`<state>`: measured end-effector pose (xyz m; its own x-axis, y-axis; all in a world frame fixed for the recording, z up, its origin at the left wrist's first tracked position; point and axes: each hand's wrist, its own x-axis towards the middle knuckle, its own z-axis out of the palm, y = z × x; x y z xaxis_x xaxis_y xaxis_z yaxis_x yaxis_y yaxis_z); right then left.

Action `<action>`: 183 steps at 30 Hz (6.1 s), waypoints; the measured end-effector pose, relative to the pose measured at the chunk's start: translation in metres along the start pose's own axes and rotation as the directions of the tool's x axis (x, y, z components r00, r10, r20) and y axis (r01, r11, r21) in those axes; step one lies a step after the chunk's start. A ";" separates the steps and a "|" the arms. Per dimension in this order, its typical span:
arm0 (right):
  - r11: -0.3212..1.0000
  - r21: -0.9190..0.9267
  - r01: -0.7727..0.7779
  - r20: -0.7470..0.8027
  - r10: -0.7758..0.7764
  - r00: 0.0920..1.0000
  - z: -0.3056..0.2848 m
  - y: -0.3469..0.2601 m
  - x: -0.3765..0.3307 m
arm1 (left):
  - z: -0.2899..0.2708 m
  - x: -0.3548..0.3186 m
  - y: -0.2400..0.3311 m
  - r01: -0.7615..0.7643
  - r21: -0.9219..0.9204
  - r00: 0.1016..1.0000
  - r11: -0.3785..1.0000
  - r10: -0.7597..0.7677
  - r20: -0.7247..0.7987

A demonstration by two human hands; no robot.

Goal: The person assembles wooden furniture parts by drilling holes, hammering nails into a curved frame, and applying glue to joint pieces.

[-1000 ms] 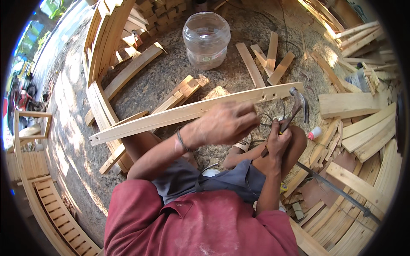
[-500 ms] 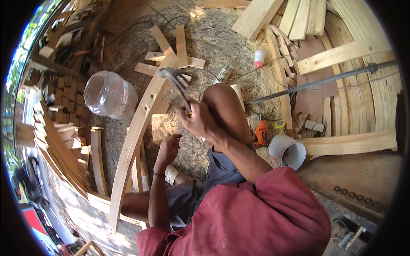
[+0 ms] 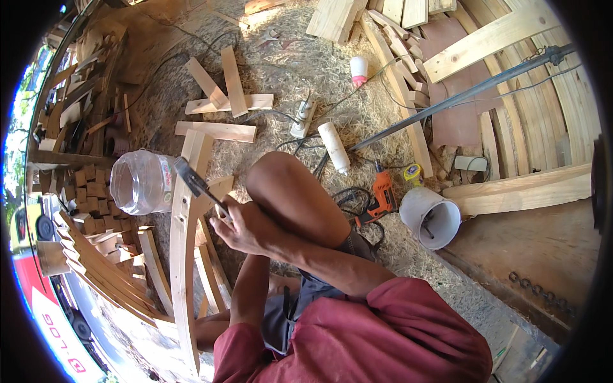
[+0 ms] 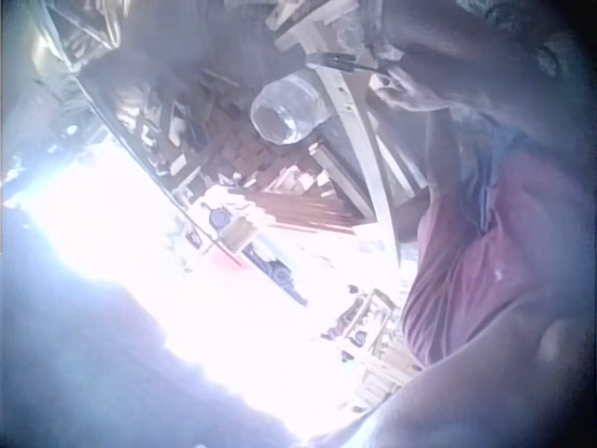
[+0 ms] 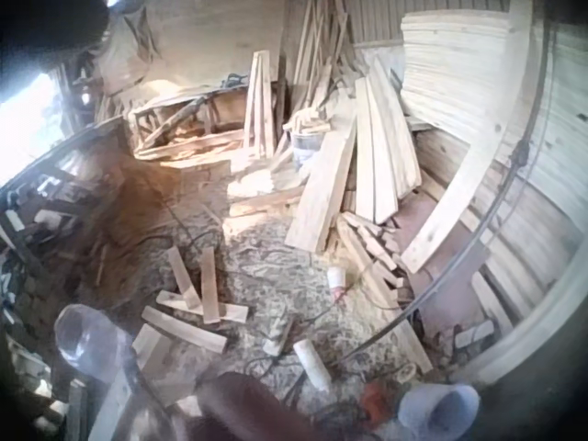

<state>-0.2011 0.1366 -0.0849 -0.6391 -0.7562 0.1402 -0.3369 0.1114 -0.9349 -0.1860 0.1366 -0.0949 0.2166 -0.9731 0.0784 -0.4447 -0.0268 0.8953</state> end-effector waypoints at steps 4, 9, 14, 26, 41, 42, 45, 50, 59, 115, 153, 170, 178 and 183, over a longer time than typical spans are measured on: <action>1.000 0.019 -0.014 0.010 0.014 1.000 -0.006 -0.002 0.001 | 0.008 -0.004 0.021 0.169 -0.139 0.986 0.976 -0.166 0.031; 0.998 0.058 -0.012 0.057 0.009 0.998 -0.003 -0.011 -0.002 | 0.020 0.008 -0.004 0.151 -0.221 0.988 0.964 -0.142 0.056; 0.965 0.254 -0.068 0.108 0.042 0.993 -0.014 -0.019 0.005 | 0.025 0.023 -0.102 0.147 -0.201 0.964 0.968 -0.095 0.247; 0.999 0.032 0.032 0.062 -0.033 0.998 -0.007 -0.013 -0.005 | -0.191 0.094 -0.110 -0.104 0.099 0.306 0.990 -0.063 0.950; 0.995 0.039 -0.090 0.024 0.089 0.996 0.015 -0.020 -0.005 | -0.311 0.091 -0.060 0.523 -0.735 0.816 0.432 -0.006 0.578; 0.998 0.013 -0.065 0.012 0.065 0.998 0.014 -0.016 -0.003 | -0.317 0.090 -0.066 0.561 -0.731 0.789 0.389 0.018 0.615; 0.999 -0.041 -0.030 -0.028 0.029 0.999 0.016 -0.019 -0.004 | -0.340 0.076 -0.082 0.577 -0.719 0.795 0.388 -0.067 0.602; 0.999 -0.044 0.010 -0.010 -0.011 1.000 0.012 -0.007 -0.005 | -0.438 0.037 -0.177 0.634 -0.552 0.763 0.542 -0.323 0.560; 0.995 -0.099 0.034 0.022 -0.032 0.999 0.012 -0.010 -0.005 | -0.475 -0.086 -0.305 0.805 -0.486 0.531 0.341 -0.779 0.333; 0.813 0.574 -0.098 0.073 0.068 0.995 -0.018 -0.015 -0.024 | -0.245 0.195 0.008 -0.831 0.221 0.447 0.511 0.375 0.812; 0.572 0.803 0.168 0.088 -0.392 0.916 0.006 -0.267 0.088 | -0.210 0.133 -0.110 0.002 -0.987 0.964 0.160 0.260 0.044; 0.586 0.759 0.282 0.103 -0.536 0.838 0.028 -0.261 0.028 | -0.130 0.097 -0.149 -0.009 -0.881 0.997 0.473 -0.062 -0.044; 0.764 0.610 0.213 0.335 -0.491 0.804 0.069 -0.154 -0.002 | -0.088 0.066 -0.218 0.623 -0.558 0.738 0.549 -0.176 0.651; 0.866 0.483 0.127 0.491 -0.388 0.780 0.084 -0.070 -0.021 | -0.094 0.056 -0.239 0.467 -0.154 0.583 0.871 -0.172 0.794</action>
<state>-0.1057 0.0903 -0.0502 -0.0280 -0.9496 0.3123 -0.0392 -0.3111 -0.9496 0.0141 0.1102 -0.2636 -0.4879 -0.7440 -0.4565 -0.1526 -0.4422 0.8838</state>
